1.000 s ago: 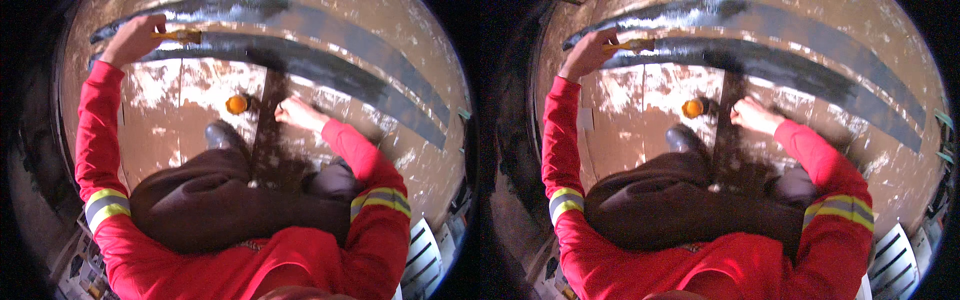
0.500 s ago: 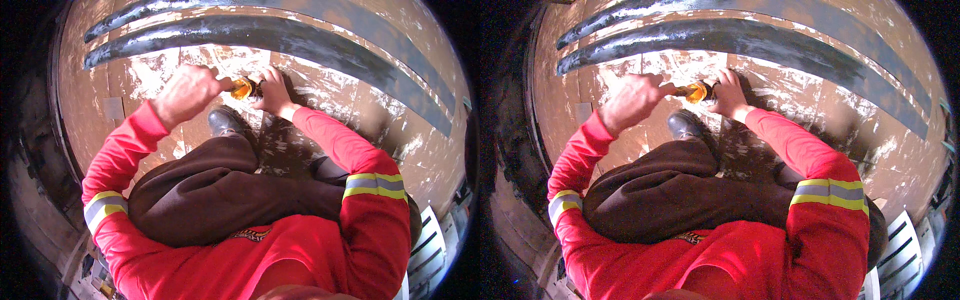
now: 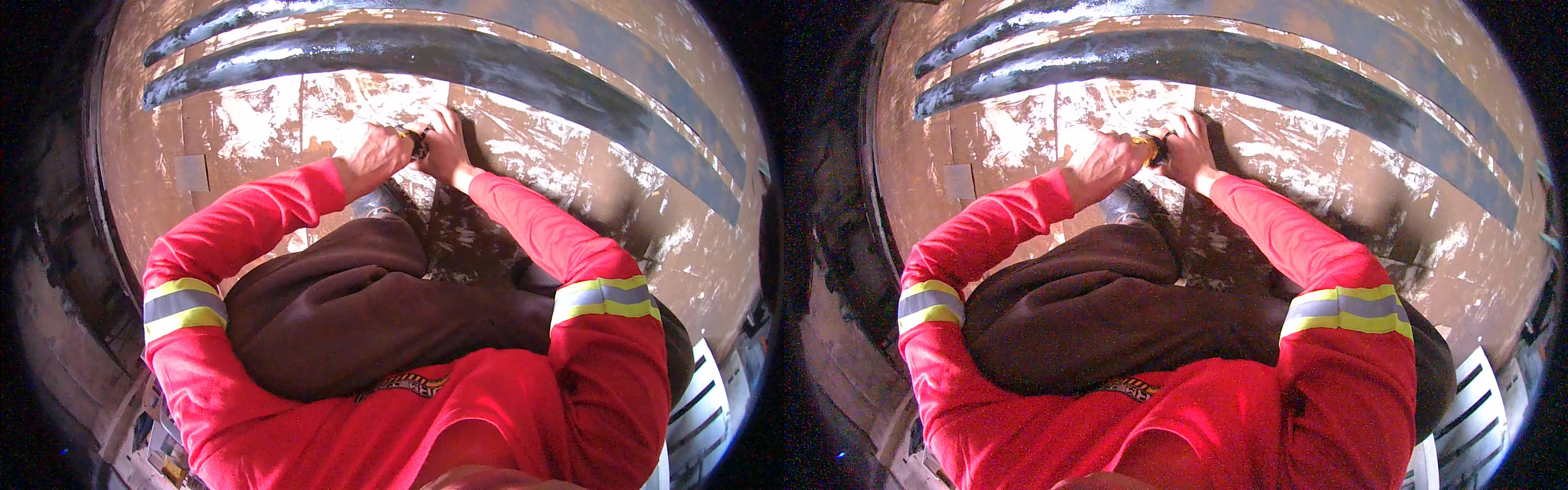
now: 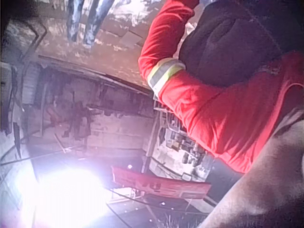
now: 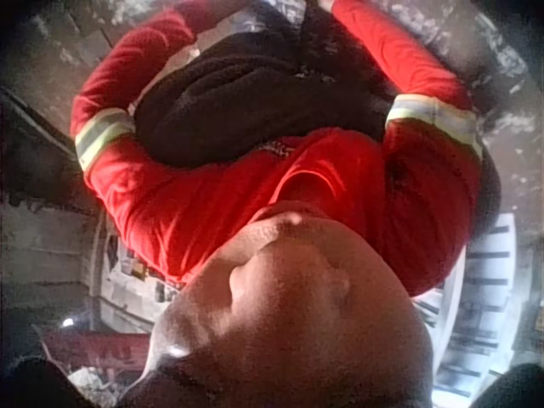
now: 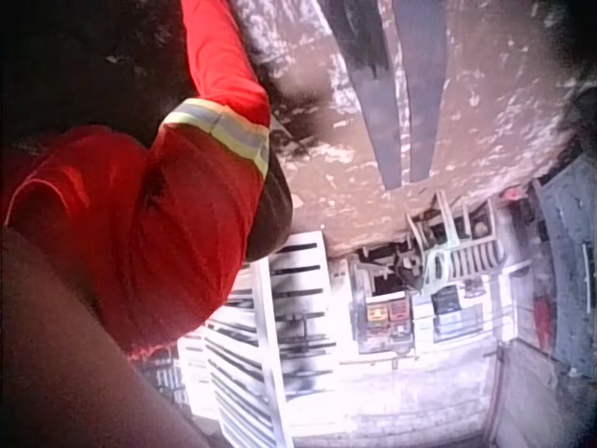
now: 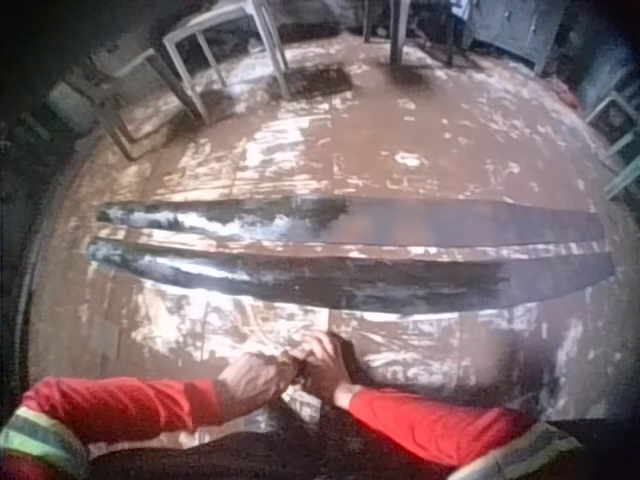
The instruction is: The person paints a long, dark strip on a wooden surface using a brush and a small container of dark paint. They repeatedly dip the brush into the container and apply the paint in long strokes along the strip.
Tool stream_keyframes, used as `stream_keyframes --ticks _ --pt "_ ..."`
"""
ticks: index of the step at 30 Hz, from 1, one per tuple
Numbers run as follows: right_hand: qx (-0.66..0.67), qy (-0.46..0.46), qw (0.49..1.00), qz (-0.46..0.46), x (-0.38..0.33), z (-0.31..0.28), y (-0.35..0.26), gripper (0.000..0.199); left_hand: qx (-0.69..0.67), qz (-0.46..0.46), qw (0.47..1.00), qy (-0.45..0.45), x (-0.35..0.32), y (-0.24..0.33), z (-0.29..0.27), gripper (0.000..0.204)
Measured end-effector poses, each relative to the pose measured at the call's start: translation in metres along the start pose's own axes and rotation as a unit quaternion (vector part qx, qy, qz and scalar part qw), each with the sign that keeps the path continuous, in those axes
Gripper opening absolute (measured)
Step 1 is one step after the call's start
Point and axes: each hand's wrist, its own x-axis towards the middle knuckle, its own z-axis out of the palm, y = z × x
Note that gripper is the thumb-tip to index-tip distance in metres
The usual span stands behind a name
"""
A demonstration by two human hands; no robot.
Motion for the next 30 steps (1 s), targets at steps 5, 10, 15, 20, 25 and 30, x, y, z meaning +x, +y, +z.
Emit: stream_keyframes --ticks 5,10,15,20,25,30 --pt "0.029 0.025 0.999 -0.002 -0.002 -0.003 0.003 0.059 -0.025 -0.010 0.999 -0.019 -0.002 -0.013 0.002 0.017" --pt "0.030 0.016 0.999 0.000 -0.003 -0.006 0.002 0.054 -0.120 -0.087 0.989 -0.012 -0.032 -0.033 -0.003 0.019" --pt "0.021 0.015 1.000 0.012 0.001 -0.010 -0.006 0.056 -0.186 -0.109 0.972 0.089 -0.064 -0.039 -0.013 0.018" --pt "-0.001 -0.020 1.000 0.023 0.003 -0.008 -0.006 0.059 -0.288 -0.248 0.921 0.088 -0.101 -0.028 0.004 0.016" --pt "0.013 -0.026 0.999 0.029 0.001 -0.007 -0.007 0.064 -0.443 -0.318 0.817 0.188 -0.125 -0.002 0.044 0.018" --pt "-0.001 -0.054 0.998 0.033 0.002 -0.007 -0.003 0.068 -0.582 -0.405 0.679 0.188 -0.134 0.021 0.071 0.020"
